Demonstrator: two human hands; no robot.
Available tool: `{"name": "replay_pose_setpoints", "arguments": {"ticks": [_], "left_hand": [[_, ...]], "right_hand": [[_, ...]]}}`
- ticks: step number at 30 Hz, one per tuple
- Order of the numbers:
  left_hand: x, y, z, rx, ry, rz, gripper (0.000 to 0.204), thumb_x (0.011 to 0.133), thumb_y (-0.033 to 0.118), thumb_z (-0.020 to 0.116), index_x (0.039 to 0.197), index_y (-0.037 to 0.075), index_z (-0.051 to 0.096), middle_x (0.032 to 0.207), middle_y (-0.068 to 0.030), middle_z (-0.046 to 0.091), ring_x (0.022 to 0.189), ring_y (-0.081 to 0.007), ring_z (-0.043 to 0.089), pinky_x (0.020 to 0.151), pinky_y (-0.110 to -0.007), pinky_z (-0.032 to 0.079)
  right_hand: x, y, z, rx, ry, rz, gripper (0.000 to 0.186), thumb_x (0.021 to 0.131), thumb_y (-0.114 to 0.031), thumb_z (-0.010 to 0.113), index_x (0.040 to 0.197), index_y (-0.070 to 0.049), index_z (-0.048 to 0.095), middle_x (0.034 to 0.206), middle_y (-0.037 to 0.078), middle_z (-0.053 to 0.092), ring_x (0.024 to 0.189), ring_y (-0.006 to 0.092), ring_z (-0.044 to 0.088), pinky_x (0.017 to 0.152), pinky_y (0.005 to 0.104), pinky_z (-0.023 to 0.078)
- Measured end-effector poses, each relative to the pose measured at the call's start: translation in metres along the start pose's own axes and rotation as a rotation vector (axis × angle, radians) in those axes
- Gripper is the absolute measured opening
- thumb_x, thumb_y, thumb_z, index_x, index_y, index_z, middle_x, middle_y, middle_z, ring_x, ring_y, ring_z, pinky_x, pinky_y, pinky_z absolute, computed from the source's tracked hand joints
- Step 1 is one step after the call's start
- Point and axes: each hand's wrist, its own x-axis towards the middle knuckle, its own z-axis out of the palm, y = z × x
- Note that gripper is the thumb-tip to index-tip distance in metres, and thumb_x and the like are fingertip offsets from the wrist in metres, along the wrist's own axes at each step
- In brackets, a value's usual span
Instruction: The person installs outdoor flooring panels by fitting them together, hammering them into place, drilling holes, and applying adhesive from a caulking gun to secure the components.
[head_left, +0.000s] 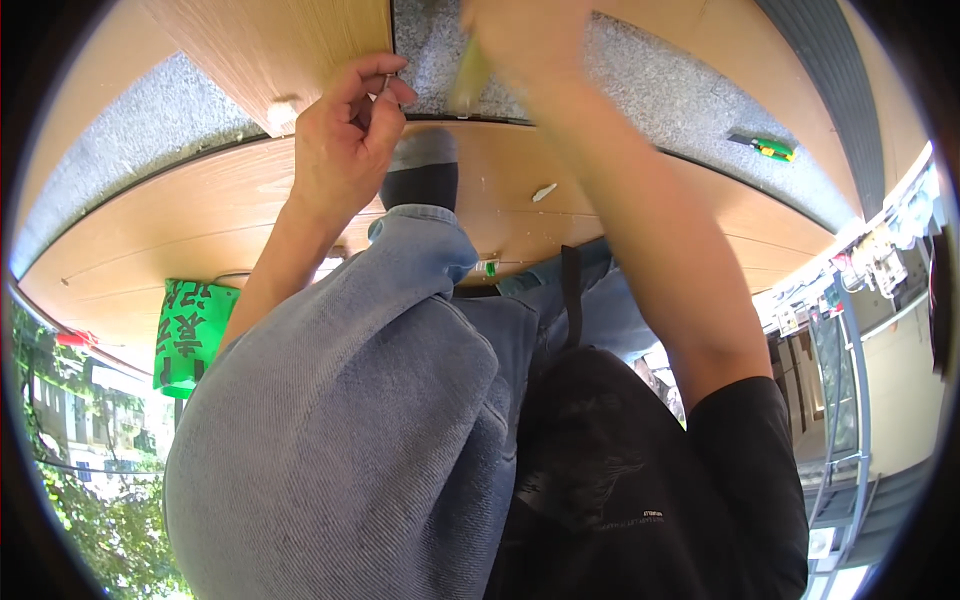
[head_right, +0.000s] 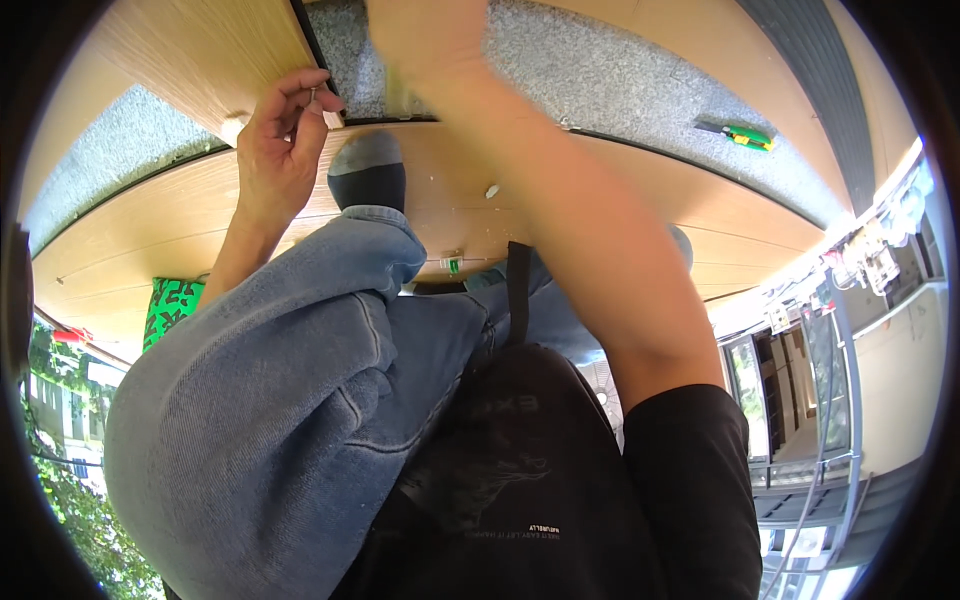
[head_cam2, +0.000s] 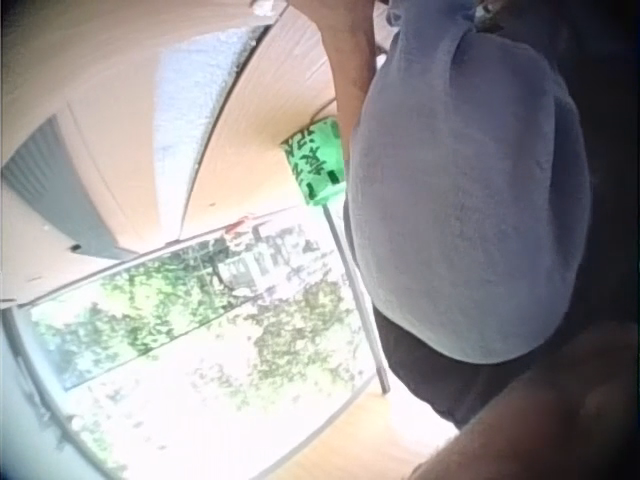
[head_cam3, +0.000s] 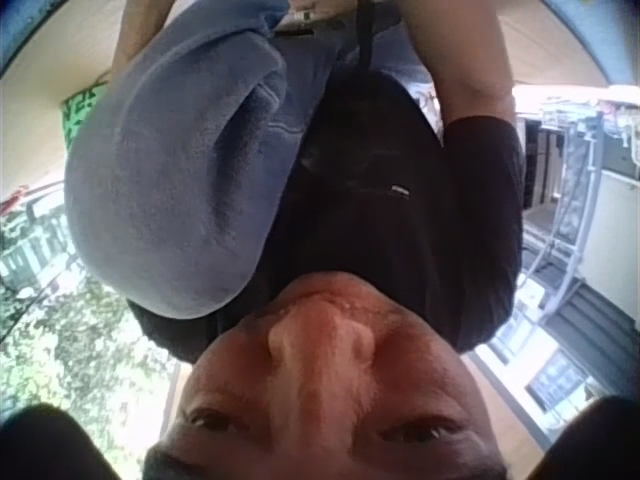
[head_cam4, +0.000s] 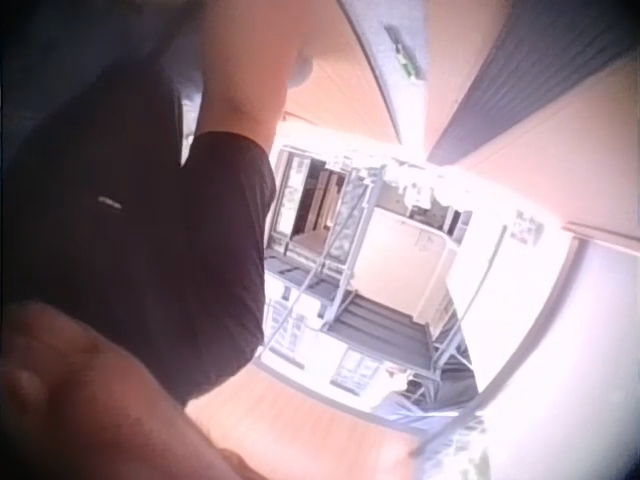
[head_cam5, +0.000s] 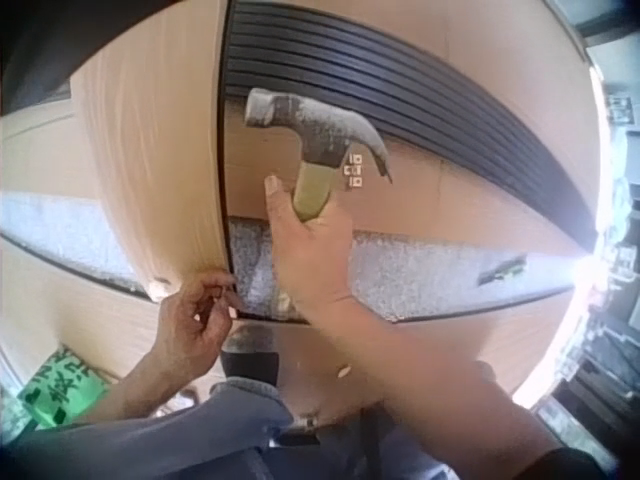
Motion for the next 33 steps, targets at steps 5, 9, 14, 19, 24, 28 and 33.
{"name": "replay_pose_setpoints", "arguments": {"ticks": [5,9,14,19,24,28,33], "left_hand": [[0.006,0.014,0.000,0.040,-0.043,0.080,0.026,0.105,0.001,0.059,0.131,0.002,0.061,0.107,-0.0080,0.076,0.087,-0.0079,0.066,0.075,-0.023,0.052],[0.003,-0.002,0.001,0.009,0.006,0.185,0.026,0.105,0.001,0.059,0.131,0.003,0.061,0.106,-0.0075,0.076,0.083,-0.0083,0.067,0.075,-0.024,0.054],[-0.007,-0.008,0.004,0.182,-0.181,-0.009,0.027,0.101,0.001,0.062,0.128,0.005,0.063,0.106,-0.0085,0.077,0.074,-0.0138,0.068,0.071,-0.029,0.058],[-0.009,-0.014,0.011,0.364,-0.203,0.041,0.023,0.099,0.005,0.061,0.121,0.007,0.064,0.097,-0.0115,0.076,0.069,-0.0209,0.070,0.066,-0.035,0.057],[-0.015,-0.030,0.015,0.408,-0.205,0.169,0.024,0.097,0.005,0.061,0.120,0.008,0.063,0.091,-0.0148,0.075,0.071,-0.0352,0.072,0.066,-0.043,0.057],[-0.005,-0.032,0.018,0.437,-0.265,0.138,0.024,0.097,0.005,0.061,0.121,0.008,0.062,0.094,-0.0152,0.075,0.076,-0.0377,0.073,0.067,-0.045,0.058],[-0.004,-0.036,0.017,0.413,-0.292,0.156,0.024,0.097,0.006,0.060,0.121,0.008,0.062,0.096,-0.0154,0.075,0.079,-0.0375,0.073,0.070,-0.044,0.058]], "right_hand": [[0.000,-0.009,0.005,0.131,0.057,-0.008,0.024,0.105,-0.024,0.071,0.090,-0.006,0.066,0.073,-0.001,0.060,0.066,0.0049,0.051,0.058,0.0257,0.043],[0.024,-0.012,-0.028,0.062,-0.051,0.133,0.033,0.105,-0.028,0.072,0.080,-0.009,0.061,0.062,-0.002,0.055,0.051,0.0071,0.052,0.048,0.0267,0.042],[0.029,-0.015,-0.037,0.109,-0.050,0.065,0.041,0.105,-0.031,0.073,0.072,-0.011,0.057,0.056,-0.002,0.053,0.043,0.0089,0.050,0.042,0.0278,0.040],[0.013,-0.016,-0.019,0.002,-0.083,0.116,0.043,0.105,-0.031,0.072,0.071,-0.009,0.060,0.055,0.000,0.055,0.045,0.0092,0.053,0.043,0.0282,0.039],[0.003,-0.012,-0.011,0.043,-0.159,0.099,0.039,0.104,-0.029,0.073,0.074,-0.006,0.063,0.058,-0.002,0.056,0.050,0.0073,0.052,0.046,0.0285,0.040],[0.000,0.002,-0.011,-0.063,-0.107,-0.092,0.031,0.104,-0.025,0.075,0.083,-0.003,0.066,0.066,-0.003,0.060,0.060,0.0056,0.053,0.053,0.0272,0.042],[0.005,-0.010,-0.033,0.118,-0.249,-0.154,0.020,0.102,-0.019,0.075,0.103,-0.001,0.068,0.083,0.000,0.067,0.075,0.0079,0.061,0.067,0.0281,0.050]]}}
